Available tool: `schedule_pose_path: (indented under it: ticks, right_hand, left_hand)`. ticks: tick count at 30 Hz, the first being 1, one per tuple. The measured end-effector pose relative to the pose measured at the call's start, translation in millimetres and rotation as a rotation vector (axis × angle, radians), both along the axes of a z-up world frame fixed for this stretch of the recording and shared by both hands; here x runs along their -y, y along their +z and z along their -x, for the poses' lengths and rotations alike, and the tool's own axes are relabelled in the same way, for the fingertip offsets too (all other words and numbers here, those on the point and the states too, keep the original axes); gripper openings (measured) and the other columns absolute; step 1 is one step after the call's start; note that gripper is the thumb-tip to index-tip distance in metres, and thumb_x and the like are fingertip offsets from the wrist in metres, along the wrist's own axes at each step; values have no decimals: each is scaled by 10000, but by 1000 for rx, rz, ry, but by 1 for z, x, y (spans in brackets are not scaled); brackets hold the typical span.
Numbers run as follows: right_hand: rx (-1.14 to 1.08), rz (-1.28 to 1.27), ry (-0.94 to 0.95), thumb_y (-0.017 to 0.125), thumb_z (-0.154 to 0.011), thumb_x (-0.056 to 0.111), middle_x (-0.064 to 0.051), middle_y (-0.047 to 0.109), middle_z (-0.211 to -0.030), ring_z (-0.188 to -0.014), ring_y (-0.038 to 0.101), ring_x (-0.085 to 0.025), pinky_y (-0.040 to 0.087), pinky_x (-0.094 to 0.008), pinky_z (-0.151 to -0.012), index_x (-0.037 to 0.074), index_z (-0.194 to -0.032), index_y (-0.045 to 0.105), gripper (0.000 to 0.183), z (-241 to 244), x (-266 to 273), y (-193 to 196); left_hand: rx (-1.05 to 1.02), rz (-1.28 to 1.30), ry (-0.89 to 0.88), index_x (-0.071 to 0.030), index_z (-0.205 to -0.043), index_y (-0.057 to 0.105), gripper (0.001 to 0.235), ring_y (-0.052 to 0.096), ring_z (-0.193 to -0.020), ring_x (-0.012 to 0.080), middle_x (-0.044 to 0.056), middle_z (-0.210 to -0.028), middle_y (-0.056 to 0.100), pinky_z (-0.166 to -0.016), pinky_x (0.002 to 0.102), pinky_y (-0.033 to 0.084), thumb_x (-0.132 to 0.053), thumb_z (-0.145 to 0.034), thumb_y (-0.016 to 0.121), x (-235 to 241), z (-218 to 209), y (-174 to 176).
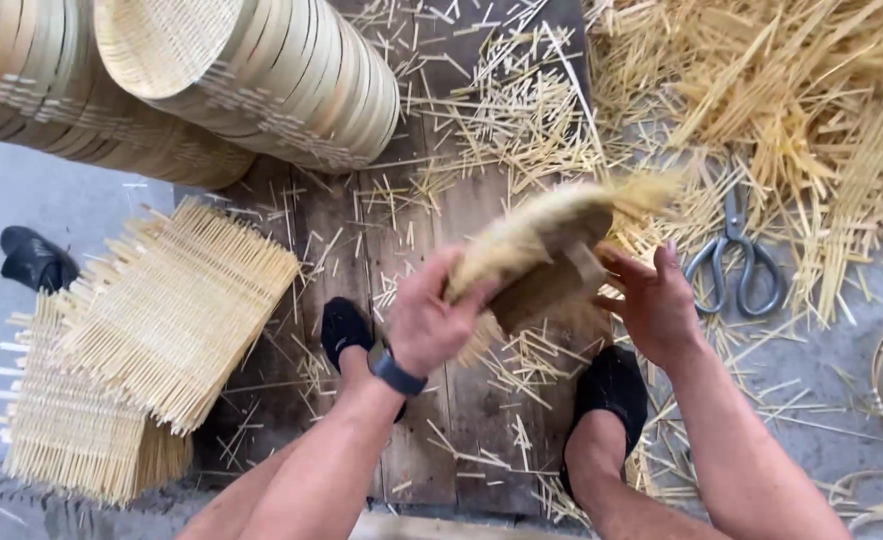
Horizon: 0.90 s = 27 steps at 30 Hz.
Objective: The person sits on a low stool in a bamboo workshop and trims the overhanging ends of a square woven bamboo mat with scissors, cutting around a round wooden form placed on the mat. They then fit and press a thin bamboo rim ring around the trimmed circular mat, working the ring into place by hand before trimming the next mat.
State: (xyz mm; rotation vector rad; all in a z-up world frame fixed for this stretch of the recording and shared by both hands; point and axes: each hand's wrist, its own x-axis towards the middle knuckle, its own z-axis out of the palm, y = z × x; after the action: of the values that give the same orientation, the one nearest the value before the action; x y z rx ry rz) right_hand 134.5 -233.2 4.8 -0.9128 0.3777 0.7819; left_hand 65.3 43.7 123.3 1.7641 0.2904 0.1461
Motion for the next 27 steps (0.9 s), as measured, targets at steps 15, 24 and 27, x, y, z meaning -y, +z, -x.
schedule_pose_path:
  ticks: [15, 24, 27]
  right_hand:
    - [-241, -336, -168, 383, -897, 696, -166, 688, -1291, -1199, 628, -335, 500, -466, -1001, -27, -1342, 544, 865, 14, -9, 34]
    - [36, 642, 38, 729, -854, 365, -187, 630, -1249, -1050, 645, -248, 535, -424, -809, 65, -1446, 401, 740, 35, -17, 7]
    - [858, 1344, 78, 836, -904, 282, -271, 552, -1268, -1050, 601, -309, 516, -411, -891, -68, -1436, 455, 742, 47, -27, 31]
  left_hand:
    - [571, -963, -491, -80, -1204, 674, 276, 681, -1221, 282, 124, -1315, 700, -1013, 425, 511, -100, -929, 687, -16, 3, -81]
    - [326, -1113, -488, -103, -1282, 706, 362, 540, -1372, 268, 103, -1434, 636, -1103, 424, 445, -90, -930, 620, 28, 84, -126]
    - [231, -1119, -565, -70, -1366, 627, 474, 529, -1405, 281, 118, -1492, 604, -1118, 442, 420, -106, -893, 625, 36, 89, -110]
